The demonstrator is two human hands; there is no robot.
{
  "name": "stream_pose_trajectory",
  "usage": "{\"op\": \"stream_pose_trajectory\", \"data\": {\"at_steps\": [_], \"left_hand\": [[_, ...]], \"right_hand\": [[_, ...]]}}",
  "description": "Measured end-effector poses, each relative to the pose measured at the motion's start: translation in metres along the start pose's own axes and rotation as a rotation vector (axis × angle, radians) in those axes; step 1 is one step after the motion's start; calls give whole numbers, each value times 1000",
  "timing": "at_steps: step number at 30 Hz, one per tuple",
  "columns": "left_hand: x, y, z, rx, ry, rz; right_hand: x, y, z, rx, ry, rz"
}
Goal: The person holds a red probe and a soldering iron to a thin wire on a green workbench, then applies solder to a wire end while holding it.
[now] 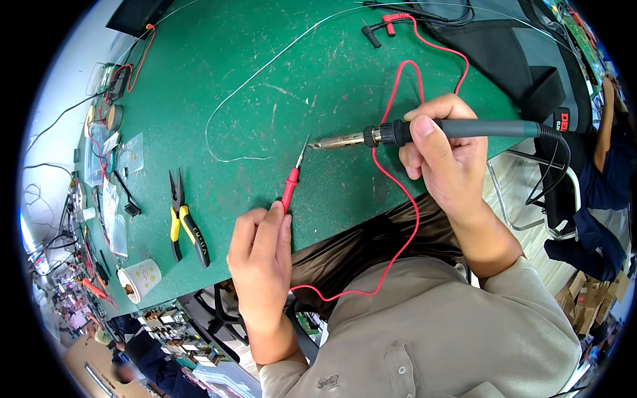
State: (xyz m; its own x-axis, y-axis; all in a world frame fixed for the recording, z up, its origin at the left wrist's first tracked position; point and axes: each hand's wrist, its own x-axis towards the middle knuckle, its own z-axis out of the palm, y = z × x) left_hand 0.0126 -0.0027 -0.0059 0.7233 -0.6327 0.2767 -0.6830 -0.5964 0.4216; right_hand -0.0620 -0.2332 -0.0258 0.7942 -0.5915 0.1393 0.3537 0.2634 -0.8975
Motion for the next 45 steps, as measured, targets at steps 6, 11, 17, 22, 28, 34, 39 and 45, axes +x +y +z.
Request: {"op": "stream_pose_trajectory", "data": {"at_steps": [6, 11, 17, 22, 28, 34, 39, 45], "left_hand": [[-1, 2, 2, -16, 26, 13], [0, 1, 2, -18, 12, 5], [0, 0, 3, -22, 14, 8], [-1, -1, 3, -35, 9, 3], [0, -2, 2, -34, 0, 3], [0, -1, 1, -46, -4, -14], [0, -1, 1, -42, -5, -13], [0, 0, 1, -44, -10, -20]], "right_hand": [[0, 2, -1, -24, -38, 2], [-1, 0, 1, -58, -76, 44], [1, 5, 8, -19, -104, 32], [2, 5, 7, -49, -120, 31], [1, 4, 9, -57, -104, 37], [1, 4, 9, -75, -118, 43], [1, 5, 8, -61, -112, 33], [1, 6, 8, -56, -106, 27]]}}
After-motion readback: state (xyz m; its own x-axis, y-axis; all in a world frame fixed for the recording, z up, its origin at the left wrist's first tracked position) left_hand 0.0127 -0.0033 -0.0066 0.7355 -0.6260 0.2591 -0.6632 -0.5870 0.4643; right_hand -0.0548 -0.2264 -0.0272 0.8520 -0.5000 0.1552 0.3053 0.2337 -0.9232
